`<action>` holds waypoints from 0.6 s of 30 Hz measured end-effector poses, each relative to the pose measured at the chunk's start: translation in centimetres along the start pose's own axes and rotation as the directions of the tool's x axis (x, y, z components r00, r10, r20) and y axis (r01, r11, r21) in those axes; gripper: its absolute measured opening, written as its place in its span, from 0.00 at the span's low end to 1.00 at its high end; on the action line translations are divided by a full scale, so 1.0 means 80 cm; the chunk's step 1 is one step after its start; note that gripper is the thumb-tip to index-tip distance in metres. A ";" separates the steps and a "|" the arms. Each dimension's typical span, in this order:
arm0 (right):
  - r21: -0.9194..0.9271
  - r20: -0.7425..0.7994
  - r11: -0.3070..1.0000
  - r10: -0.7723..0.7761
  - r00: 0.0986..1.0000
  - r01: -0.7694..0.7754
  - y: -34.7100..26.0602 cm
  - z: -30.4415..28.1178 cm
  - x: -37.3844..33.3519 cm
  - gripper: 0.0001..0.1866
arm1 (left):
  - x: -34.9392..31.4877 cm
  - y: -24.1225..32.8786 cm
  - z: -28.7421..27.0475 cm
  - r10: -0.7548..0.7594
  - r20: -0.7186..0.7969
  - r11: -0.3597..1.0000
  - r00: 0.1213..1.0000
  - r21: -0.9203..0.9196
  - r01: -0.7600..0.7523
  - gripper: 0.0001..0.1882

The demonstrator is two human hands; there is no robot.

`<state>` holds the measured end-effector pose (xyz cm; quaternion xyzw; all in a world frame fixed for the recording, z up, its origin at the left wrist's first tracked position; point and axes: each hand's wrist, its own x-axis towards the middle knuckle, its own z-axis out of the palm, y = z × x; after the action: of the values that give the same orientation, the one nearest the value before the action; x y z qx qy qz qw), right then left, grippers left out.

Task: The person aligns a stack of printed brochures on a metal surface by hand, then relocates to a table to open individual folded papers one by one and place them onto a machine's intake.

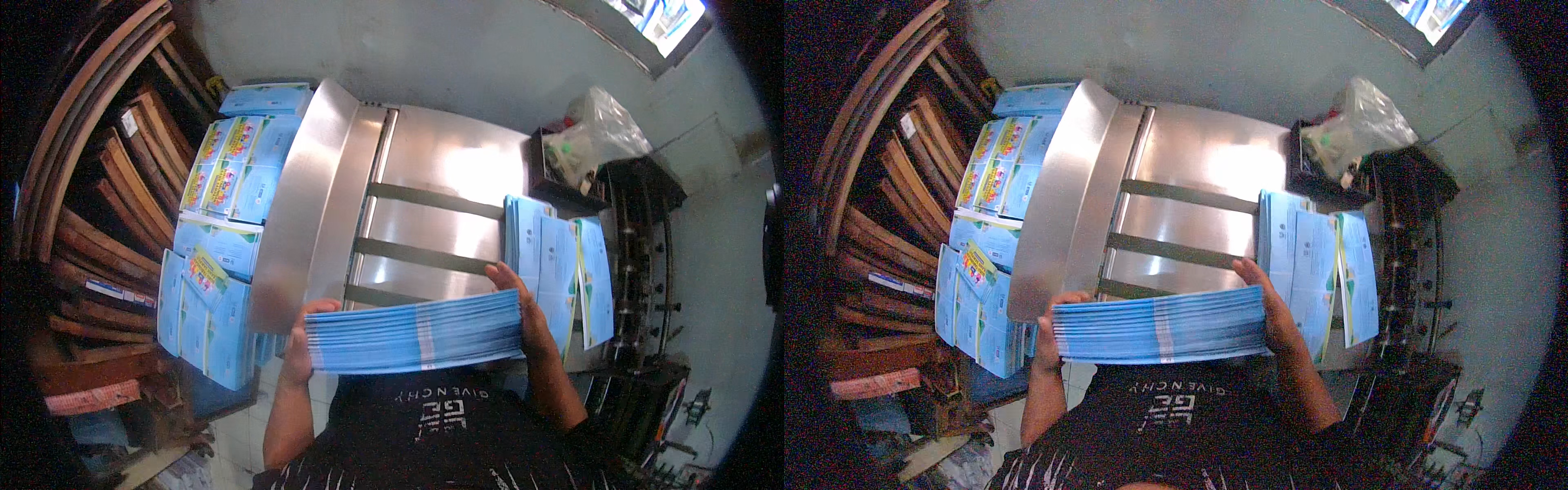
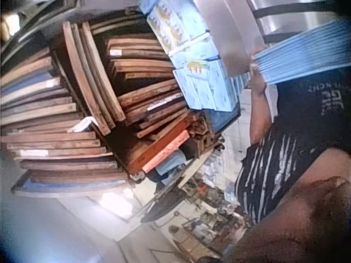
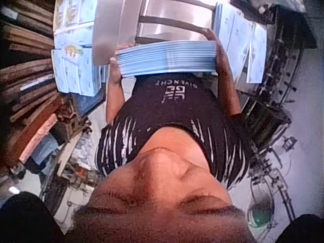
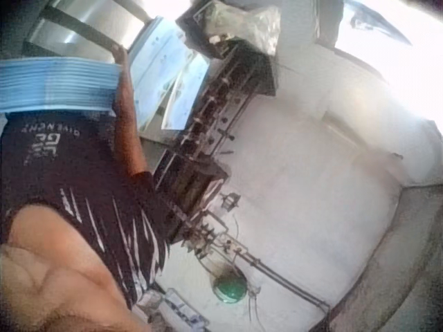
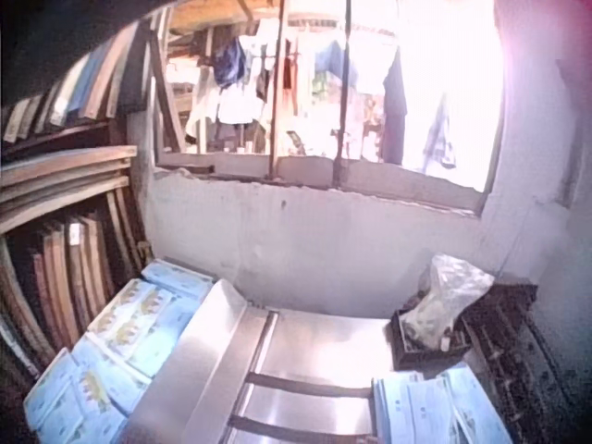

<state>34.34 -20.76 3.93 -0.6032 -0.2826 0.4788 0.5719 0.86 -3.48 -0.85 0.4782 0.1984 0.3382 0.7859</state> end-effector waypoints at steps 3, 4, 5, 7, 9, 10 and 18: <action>-0.029 -0.005 0.999 0.021 1.000 -0.021 0.004 0.002 -0.014 0.55 | 0.001 0.004 0.000 -0.050 -0.038 0.997 0.998 0.056 0.052 0.34; -0.010 0.031 1.000 -0.023 0.999 0.023 0.009 0.000 -0.022 0.54 | -0.001 0.002 0.006 -0.051 -0.032 0.997 0.998 0.059 0.052 0.34; 0.102 -0.007 0.994 -0.046 0.999 0.046 0.031 -0.009 -0.023 0.49 | 0.000 -0.002 0.016 -0.014 -0.089 0.997 0.996 0.070 0.021 0.33; 0.112 -0.093 0.992 0.075 0.993 -0.064 0.009 0.008 -0.012 0.47 | 0.000 0.009 0.031 0.001 -0.150 0.998 0.989 0.057 0.008 0.28; 0.074 -0.063 0.997 0.022 0.998 -0.017 0.011 -0.006 0.010 0.42 | 0.014 0.019 0.019 -0.118 -0.111 0.992 0.987 0.034 0.122 0.26; 0.068 -0.056 0.998 0.023 0.998 -0.019 -0.001 -0.008 0.012 0.42 | 0.014 0.023 0.013 -0.228 -0.092 0.973 0.969 0.015 0.230 0.23; -0.815 0.556 0.163 -0.049 0.830 0.555 -0.058 0.048 -0.045 0.18 | 0.021 0.017 0.021 -0.196 -0.248 0.980 0.949 -0.057 0.188 0.14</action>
<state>30.45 -21.49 9.76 -0.6365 -0.7433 0.1849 0.0903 2.65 -2.87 1.16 0.3965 0.3369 0.3214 0.7912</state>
